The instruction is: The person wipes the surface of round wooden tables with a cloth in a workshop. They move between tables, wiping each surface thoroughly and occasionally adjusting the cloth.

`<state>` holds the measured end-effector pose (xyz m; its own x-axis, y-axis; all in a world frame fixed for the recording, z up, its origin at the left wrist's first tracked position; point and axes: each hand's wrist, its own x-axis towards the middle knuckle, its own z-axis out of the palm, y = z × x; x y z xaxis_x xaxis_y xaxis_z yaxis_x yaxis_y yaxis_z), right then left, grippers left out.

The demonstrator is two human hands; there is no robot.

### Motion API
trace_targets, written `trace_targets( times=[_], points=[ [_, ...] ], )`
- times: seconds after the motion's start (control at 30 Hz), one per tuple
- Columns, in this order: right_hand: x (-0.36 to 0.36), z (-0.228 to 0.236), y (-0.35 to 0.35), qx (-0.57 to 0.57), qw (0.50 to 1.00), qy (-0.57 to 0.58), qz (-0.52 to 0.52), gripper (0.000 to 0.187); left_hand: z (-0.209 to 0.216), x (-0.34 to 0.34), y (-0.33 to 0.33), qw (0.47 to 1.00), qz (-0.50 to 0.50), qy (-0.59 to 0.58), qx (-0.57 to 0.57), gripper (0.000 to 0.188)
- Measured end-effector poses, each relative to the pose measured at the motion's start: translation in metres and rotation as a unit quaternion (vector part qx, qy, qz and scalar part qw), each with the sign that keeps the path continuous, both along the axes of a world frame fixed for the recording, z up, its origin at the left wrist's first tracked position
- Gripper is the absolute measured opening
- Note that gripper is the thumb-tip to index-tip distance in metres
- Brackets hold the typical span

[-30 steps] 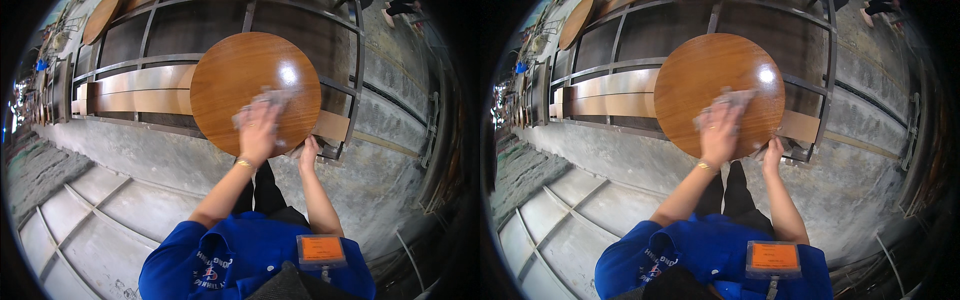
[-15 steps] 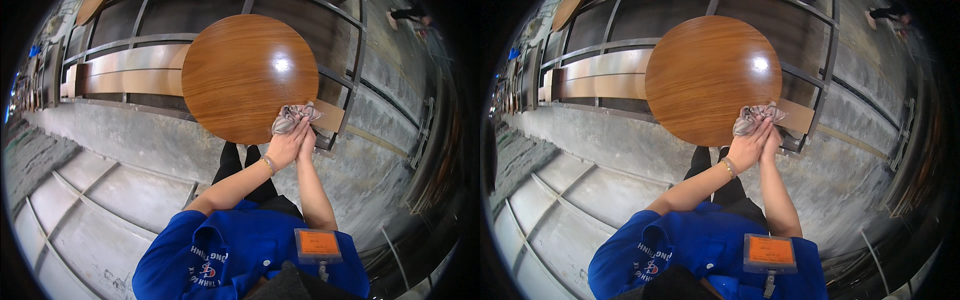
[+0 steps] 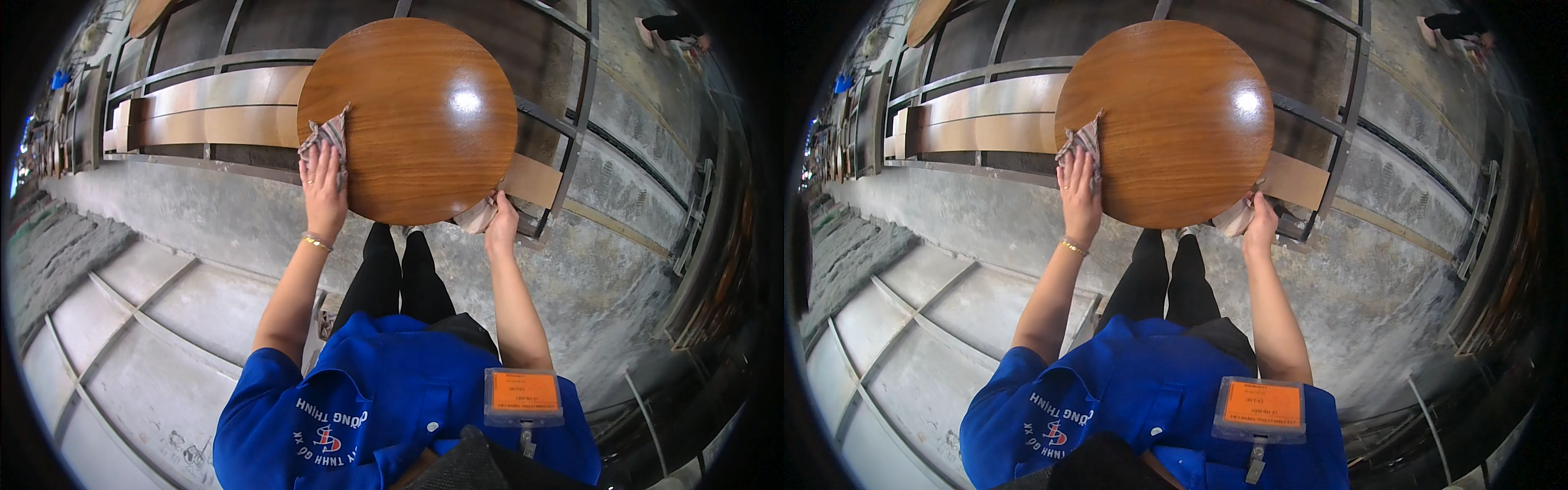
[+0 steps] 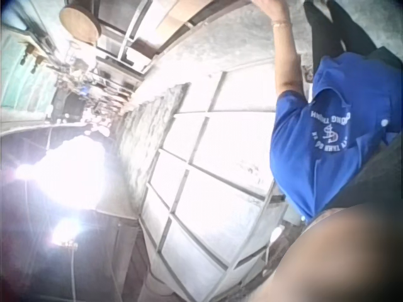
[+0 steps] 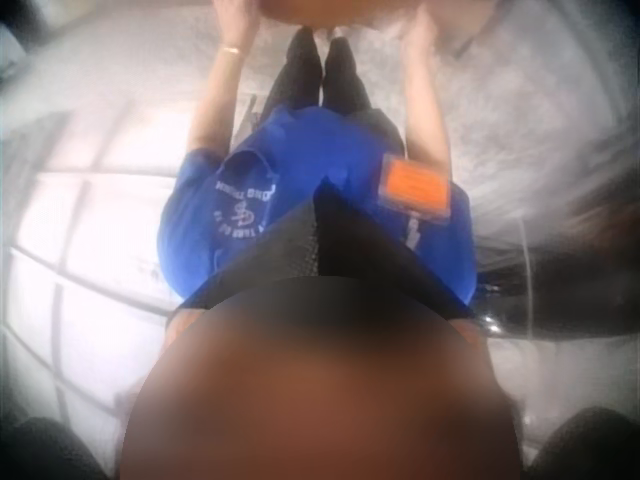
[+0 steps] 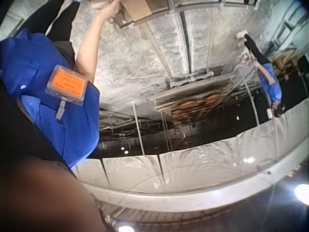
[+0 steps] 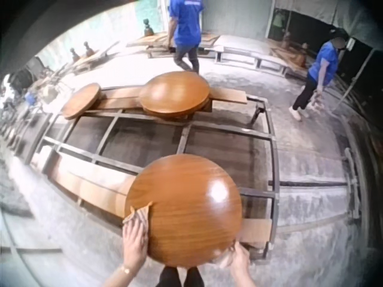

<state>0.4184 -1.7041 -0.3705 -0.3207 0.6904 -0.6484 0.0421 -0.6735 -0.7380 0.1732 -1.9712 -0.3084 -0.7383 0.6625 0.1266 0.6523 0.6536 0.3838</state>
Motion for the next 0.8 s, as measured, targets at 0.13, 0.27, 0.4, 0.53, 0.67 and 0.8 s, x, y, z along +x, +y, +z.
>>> trace_targets(
  times=[0.13, 0.27, 0.4, 0.53, 0.67, 0.8],
  points=[
    [0.002, 0.001, -0.004, 0.022, 0.999, -0.03, 0.028, 0.04, 0.005, 0.036, 0.077, 0.985, -0.159, -0.039, -0.053, 0.064],
    [0.006, 0.003, -0.004, 0.05, 0.996, -0.037, 0.063, 0.042, 0.016, 0.033, 0.12, 0.922, -0.38, -0.055, -0.04, 0.065],
    [0.029, 0.012, -0.005, 0.098, 0.99, -0.059, 0.082, 0.045, 0.001, -0.059, 0.151, 0.98, -0.186, 0.072, -0.011, 0.057],
    [0.067, 0.024, -0.01, 0.084, 0.991, -0.105, 0.011, 0.043, -0.009, -0.122, 0.155, 0.987, 0.142, 0.064, -0.035, 0.055],
    [0.102, 0.029, -0.02, 0.055, 0.986, -0.152, -0.044, 0.044, -0.015, -0.047, 0.23, 0.995, -0.017, 0.08, 0.052, 0.057],
    [0.135, 0.029, -0.031, 0.088, 0.973, -0.203, -0.069, 0.039, -0.011, 0.027, 0.294, 0.953, -0.3, 0.039, 0.02, 0.057]
  ],
)
